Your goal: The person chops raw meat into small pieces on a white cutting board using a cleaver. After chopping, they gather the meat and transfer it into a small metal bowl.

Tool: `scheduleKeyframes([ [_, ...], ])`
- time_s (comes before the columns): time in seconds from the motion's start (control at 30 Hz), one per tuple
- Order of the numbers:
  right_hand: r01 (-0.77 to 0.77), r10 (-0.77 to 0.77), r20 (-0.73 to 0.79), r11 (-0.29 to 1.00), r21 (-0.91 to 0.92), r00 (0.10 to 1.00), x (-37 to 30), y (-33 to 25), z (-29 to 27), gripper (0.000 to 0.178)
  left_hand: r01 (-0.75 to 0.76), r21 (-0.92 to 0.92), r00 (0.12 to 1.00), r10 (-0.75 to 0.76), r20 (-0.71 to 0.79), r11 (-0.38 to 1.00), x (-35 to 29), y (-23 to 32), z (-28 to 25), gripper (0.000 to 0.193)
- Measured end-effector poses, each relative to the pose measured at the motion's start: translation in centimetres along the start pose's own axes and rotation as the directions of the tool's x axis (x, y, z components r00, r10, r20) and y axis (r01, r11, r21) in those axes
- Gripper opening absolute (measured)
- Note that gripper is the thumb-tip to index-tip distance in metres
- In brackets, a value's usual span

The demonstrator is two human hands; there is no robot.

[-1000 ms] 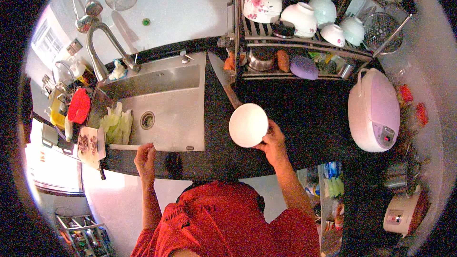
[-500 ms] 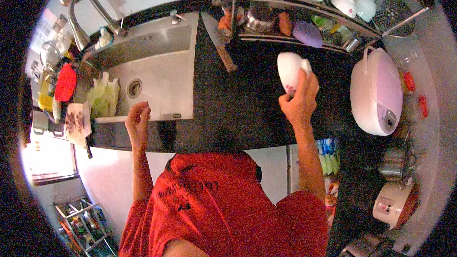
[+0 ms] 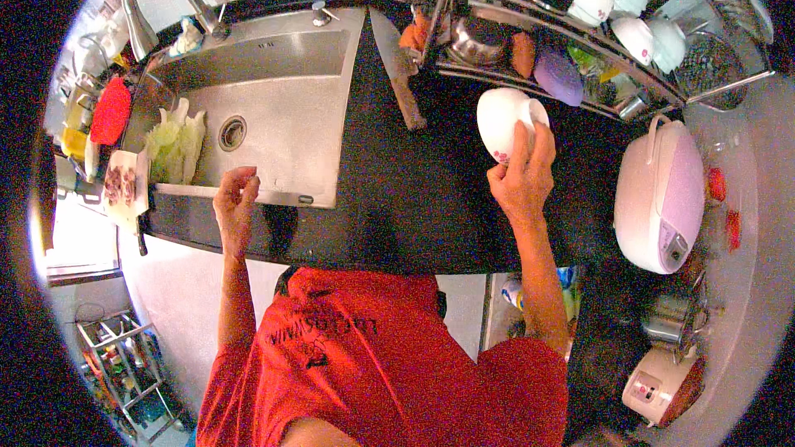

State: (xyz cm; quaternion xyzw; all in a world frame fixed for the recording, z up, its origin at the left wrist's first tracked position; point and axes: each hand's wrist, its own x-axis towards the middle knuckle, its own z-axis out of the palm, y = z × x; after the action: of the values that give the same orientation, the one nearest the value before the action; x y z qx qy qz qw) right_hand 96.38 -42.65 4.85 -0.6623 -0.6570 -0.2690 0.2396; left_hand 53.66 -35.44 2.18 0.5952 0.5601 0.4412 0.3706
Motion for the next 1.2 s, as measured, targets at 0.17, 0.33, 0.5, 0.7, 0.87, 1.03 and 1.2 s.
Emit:
scheduleKeyframes([
  [0.17, 0.085, -0.092, -0.109, 0.994, -0.068, 0.990, 5.9, 0.7, 2.8, 0.067, -0.050, 0.028, 0.998, 0.049, 0.032, 0.998, 0.1, 0.9, 0.2, 0.016],
  [0.33, 0.112, -0.121, -0.063, 0.986, -0.126, 0.991, 11.1, 1.7, 7.0, 0.073, -0.021, 0.052, 1.000, 0.021, 0.002, 0.998, 0.1, 2.0, 0.0, 0.014],
  [0.5, 0.172, -0.179, -0.010, 0.959, -0.225, 0.984, 13.6, 2.1, 10.3, 0.068, -0.012, 0.058, 0.999, 0.015, -0.041, 0.998, -0.3, 1.3, -0.9, 0.013],
  [0.7, 0.232, -0.218, 0.120, 0.965, -0.123, 0.969, 14.7, 3.4, 12.8, 0.065, 0.042, 0.070, 0.996, -0.036, -0.083, 0.997, -0.2, 0.1, -1.4, 0.015],
  [0.87, 0.182, -0.121, 0.292, 0.965, -0.190, 0.949, 13.8, 4.9, 13.9, 0.060, 0.035, 0.030, 0.998, -0.033, -0.055, 0.999, 0.7, 0.9, -0.3, 0.015],
  [1.03, 0.111, 0.013, 0.451, 0.963, -0.247, 0.892, 14.9, 4.5, 13.4, 0.062, 0.028, 0.048, 0.999, -0.026, -0.047, 0.998, 1.0, 0.6, 0.2, 0.014],
  [1.2, 0.180, -0.159, 0.106, 0.957, -0.228, 0.982, 15.1, 3.3, 11.2, 0.041, 0.007, 0.060, 0.999, -0.004, -0.052, 0.998, 1.4, 0.9, 0.5, 0.011],
])
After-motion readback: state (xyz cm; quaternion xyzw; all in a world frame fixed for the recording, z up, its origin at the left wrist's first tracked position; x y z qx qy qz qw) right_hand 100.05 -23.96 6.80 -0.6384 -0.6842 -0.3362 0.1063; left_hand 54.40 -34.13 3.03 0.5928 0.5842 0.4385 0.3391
